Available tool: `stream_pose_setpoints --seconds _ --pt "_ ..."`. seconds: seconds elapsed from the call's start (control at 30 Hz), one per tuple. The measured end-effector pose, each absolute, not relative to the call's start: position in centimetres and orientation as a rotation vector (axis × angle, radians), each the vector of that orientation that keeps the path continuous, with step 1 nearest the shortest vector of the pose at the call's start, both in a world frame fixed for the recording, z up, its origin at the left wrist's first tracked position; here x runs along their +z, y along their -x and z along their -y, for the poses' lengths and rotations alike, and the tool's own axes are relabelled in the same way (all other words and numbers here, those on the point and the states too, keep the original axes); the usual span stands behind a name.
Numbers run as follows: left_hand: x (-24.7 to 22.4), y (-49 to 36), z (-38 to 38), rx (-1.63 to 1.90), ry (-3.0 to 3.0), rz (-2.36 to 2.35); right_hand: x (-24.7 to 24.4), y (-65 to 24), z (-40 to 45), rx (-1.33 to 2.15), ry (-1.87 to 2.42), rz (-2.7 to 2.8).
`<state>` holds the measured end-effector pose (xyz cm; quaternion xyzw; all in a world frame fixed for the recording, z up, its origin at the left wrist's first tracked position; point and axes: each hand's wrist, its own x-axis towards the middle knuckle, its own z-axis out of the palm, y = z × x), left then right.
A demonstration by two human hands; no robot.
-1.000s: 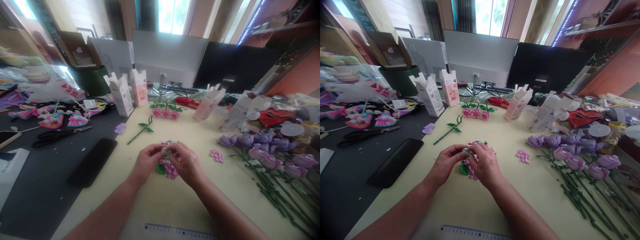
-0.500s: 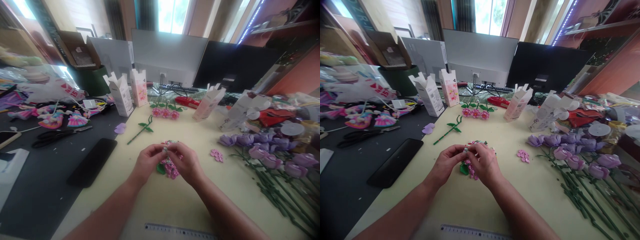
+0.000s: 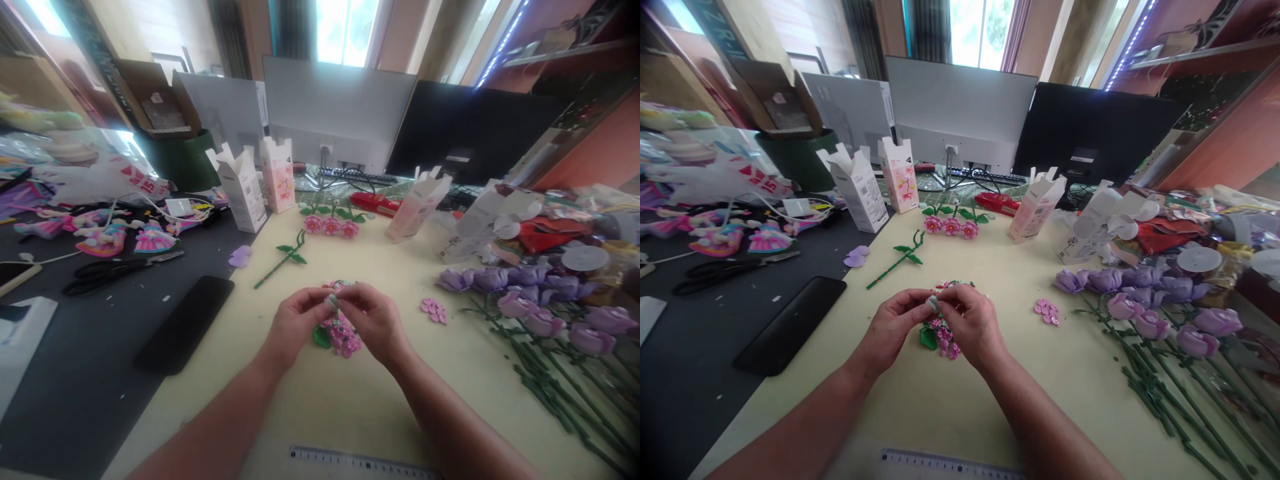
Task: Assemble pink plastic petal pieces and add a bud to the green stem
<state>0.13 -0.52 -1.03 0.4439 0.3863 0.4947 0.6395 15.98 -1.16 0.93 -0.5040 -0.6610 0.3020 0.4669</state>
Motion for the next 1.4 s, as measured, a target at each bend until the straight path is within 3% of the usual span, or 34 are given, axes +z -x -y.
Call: stream_pose_setpoints --seconds 1.4 --pt "-0.31 -0.03 0.63 1.22 -1.104 -0.958 1.11 -15.72 1.46 0.549 1.265 1.787"
